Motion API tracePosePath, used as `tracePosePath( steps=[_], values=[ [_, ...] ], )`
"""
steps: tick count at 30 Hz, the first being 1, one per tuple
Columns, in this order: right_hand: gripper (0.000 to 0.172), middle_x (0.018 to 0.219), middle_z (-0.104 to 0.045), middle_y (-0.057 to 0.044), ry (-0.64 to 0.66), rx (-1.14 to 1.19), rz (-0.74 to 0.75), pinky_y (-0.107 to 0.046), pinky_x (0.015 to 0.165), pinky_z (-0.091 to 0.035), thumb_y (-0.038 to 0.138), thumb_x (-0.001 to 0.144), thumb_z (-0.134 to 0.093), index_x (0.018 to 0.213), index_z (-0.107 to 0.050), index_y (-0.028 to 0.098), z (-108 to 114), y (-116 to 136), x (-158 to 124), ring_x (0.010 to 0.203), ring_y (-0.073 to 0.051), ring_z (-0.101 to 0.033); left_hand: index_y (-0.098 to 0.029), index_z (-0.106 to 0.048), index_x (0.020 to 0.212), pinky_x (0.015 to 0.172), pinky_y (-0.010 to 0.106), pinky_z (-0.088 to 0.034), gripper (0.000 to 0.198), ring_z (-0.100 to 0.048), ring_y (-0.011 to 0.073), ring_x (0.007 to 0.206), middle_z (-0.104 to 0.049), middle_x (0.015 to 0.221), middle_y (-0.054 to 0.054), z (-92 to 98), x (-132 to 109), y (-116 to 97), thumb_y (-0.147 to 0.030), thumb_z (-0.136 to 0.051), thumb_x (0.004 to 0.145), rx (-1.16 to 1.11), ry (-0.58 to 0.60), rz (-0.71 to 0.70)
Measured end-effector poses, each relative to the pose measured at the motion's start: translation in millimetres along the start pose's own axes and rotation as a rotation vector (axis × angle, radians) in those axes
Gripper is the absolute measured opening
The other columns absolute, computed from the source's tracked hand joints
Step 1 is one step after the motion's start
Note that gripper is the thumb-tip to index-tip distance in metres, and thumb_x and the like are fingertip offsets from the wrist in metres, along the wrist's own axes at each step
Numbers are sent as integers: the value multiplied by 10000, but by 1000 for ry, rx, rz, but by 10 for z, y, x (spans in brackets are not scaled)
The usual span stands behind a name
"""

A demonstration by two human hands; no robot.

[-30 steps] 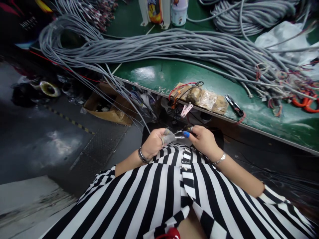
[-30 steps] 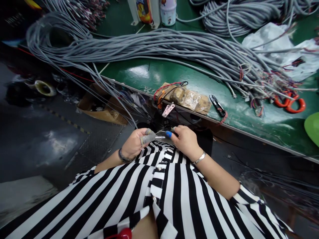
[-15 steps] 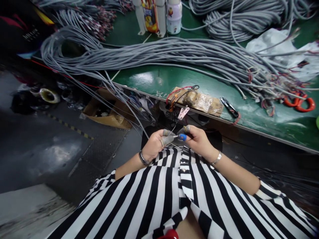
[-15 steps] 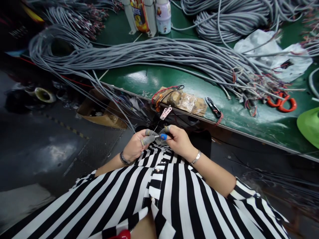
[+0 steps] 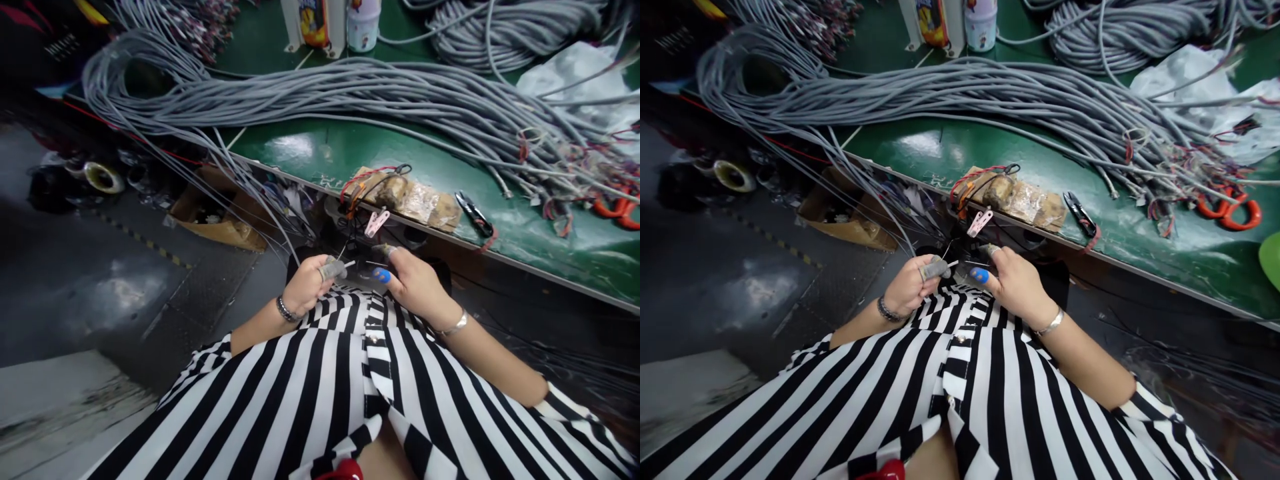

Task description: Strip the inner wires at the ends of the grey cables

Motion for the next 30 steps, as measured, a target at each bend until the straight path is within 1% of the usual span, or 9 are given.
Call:
tracePosePath(
  steps=[3, 6, 11, 15, 21, 24, 26, 28, 30],
  values=[
    [358, 880, -567, -96, -74, -308, 110, -335, 691, -329, 418, 923, -392, 869, -637, 163, 77, 83, -28, 755, -196, -458, -140, -528, 602, 330, 157, -92, 324, -198, -6, 308, -298, 390, -97, -9, 9, -11, -362, -764, 588, -89, 29, 77],
    [324, 902, -590, -90, -149, -444, 153, -344, 693, -290, 408, 903, -454, 795, -656, 179, 115, 163, -33, 765, -196, -433, -141, -515, 600, 335, 151, -98, 313, -195, -11, 308, -283, 394, -102, -14, 9, -12, -338, -758, 593, -131, 41, 110],
    [267, 879, -599, -70, -221, -524, 190, -344, 665, -225, 389, 869, -524, 745, -656, 193, 155, 227, -18, 760, -190, -397, -144, -501, 612, 335, 148, -106, 281, -203, -7, 303, -282, 393, -102, 4, 8, 11, -309, -727, 638, -139, 58, 117],
    [236, 865, -595, -63, -224, -565, 211, -345, 661, -206, 362, 855, -548, 716, -639, 194, 168, 282, -8, 758, -187, -385, -147, -486, 612, 334, 149, -113, 275, -209, -3, 301, -285, 393, -101, 12, 7, 21, -302, -708, 661, -129, 54, 112],
    [220, 829, -583, -75, -217, -596, 228, -346, 646, -202, 351, 836, -578, 696, -625, 188, 193, 347, -4, 747, -191, -387, -157, -452, 597, 335, 148, -110, 279, -207, -2, 301, -284, 392, -101, 29, 1, 42, -272, -699, 653, -145, 71, 137],
    [249, 797, -572, -69, -137, -456, 279, -334, 639, -233, 352, 847, -565, 676, -608, 176, 160, 234, 41, 722, -174, -401, -157, -454, 601, 335, 148, -110, 274, -209, -1, 297, -291, 388, -102, 46, -17, 64, -260, -705, 641, -147, 94, 163],
    [303, 765, -552, -57, -57, -240, 292, -313, 632, -271, 382, 861, -542, 651, -583, 168, 79, 111, 82, 696, -154, -417, -151, -472, 611, 336, 148, -106, 265, -208, -3, 301, -304, 392, -100, 46, -29, 67, -253, -715, 631, -140, 111, 160],
    [374, 726, -519, -35, -1, 69, 231, -285, 612, -306, 440, 874, -506, 623, -545, 166, -52, -10, 117, 663, -133, -430, -144, -489, 616, 338, 148, -105, 260, -205, -5, 307, -308, 395, -99, 34, -35, 59, -254, -724, 627, -136, 124, 138],
    [446, 663, -466, -7, 35, 389, 86, -264, 579, -327, 527, 862, -475, 594, -494, 171, -221, -93, 133, 615, -116, -418, -139, -502, 613, 339, 152, -105, 260, -197, -5, 313, -303, 395, -100, 18, -30, 47, -270, -726, 635, -131, 131, 104]
  ],
)
Point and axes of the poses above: each hand's wrist, its own x-axis towards the middle knuckle, its own z-axis out of the back of the hand, y = z × x, the point moved 2 cm from there along x, towards the middle knuckle
